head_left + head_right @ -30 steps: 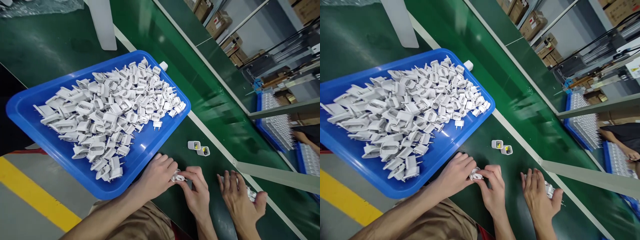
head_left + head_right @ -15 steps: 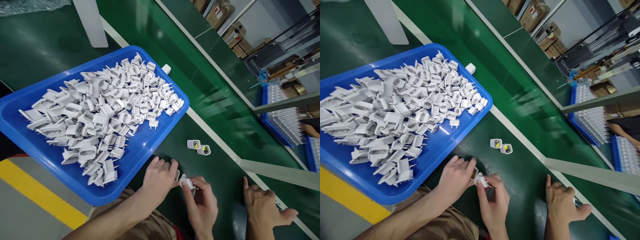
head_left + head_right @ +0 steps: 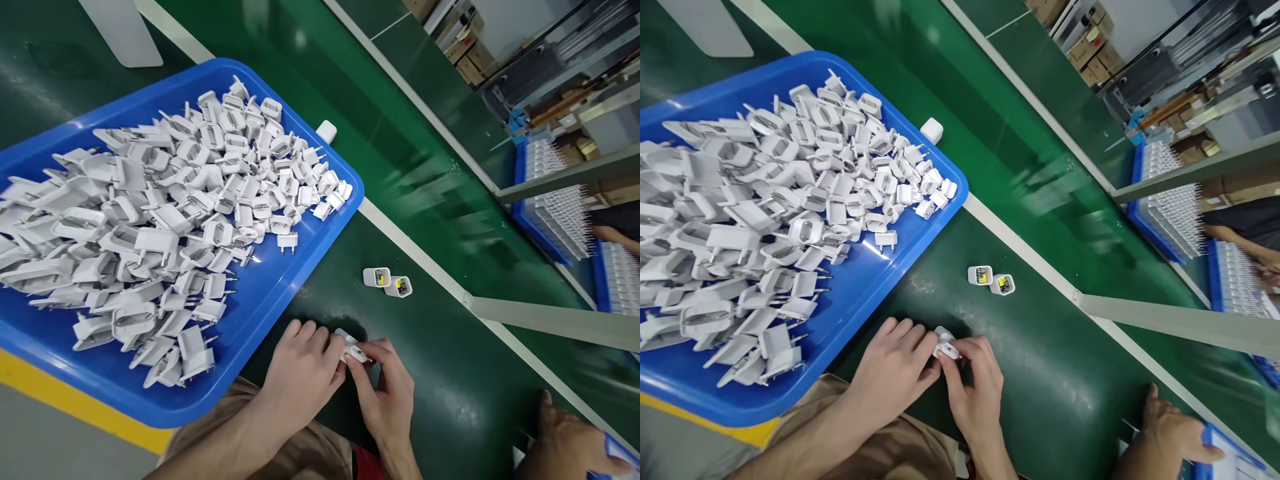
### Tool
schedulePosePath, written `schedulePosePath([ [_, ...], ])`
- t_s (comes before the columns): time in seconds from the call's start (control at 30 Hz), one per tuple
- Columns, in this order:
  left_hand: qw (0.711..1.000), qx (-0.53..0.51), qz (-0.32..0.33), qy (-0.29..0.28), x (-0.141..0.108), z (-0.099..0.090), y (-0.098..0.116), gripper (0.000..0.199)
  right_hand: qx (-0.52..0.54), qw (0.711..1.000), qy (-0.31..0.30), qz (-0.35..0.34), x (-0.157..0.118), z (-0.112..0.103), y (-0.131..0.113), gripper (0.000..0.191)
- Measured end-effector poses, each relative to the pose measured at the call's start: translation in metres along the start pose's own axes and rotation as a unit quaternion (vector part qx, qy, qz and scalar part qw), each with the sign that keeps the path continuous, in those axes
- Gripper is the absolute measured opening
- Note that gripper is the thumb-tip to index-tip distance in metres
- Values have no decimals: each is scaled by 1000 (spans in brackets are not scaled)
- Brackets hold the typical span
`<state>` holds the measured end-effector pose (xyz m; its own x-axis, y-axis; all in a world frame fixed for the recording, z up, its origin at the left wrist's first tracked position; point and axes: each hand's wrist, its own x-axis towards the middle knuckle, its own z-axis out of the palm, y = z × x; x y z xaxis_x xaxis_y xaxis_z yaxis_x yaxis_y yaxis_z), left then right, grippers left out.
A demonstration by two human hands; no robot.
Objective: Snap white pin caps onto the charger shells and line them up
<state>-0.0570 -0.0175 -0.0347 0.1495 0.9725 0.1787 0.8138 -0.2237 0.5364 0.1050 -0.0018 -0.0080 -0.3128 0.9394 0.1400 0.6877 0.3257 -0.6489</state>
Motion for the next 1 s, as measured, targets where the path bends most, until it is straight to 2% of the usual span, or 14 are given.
schedulePosePath([
  [0.17,1000,-27,2,9,-2,4,-3,34,-26,999,1,-20,0,3,0,8],
  [0.37,997,-72,-13,20,-3,8,-9,26,-53,998,6,-23,-3,6,-3,8],
  [0.53,996,-78,-12,31,-2,10,-10,23,-77,996,22,-35,-5,14,-6,8],
  [0.63,997,-61,-2,47,-3,10,-10,26,-73,997,24,-20,-2,12,1,7],
  [0.7,997,-51,-2,59,-4,9,-10,35,-89,995,42,10,-1,-1,14,12],
  [0.77,996,-56,-4,71,-6,9,-11,39,-124,987,84,49,-3,-27,31,26],
  [0.87,994,-63,-4,89,-7,10,-12,27,-191,968,129,103,-13,-82,54,38],
  [0.93,994,-57,-2,92,-8,11,-11,20,-273,942,146,133,-18,-116,63,40],
  [1.0,995,-50,-1,89,-8,11,-11,16,-337,915,173,137,-14,-135,63,41],
])
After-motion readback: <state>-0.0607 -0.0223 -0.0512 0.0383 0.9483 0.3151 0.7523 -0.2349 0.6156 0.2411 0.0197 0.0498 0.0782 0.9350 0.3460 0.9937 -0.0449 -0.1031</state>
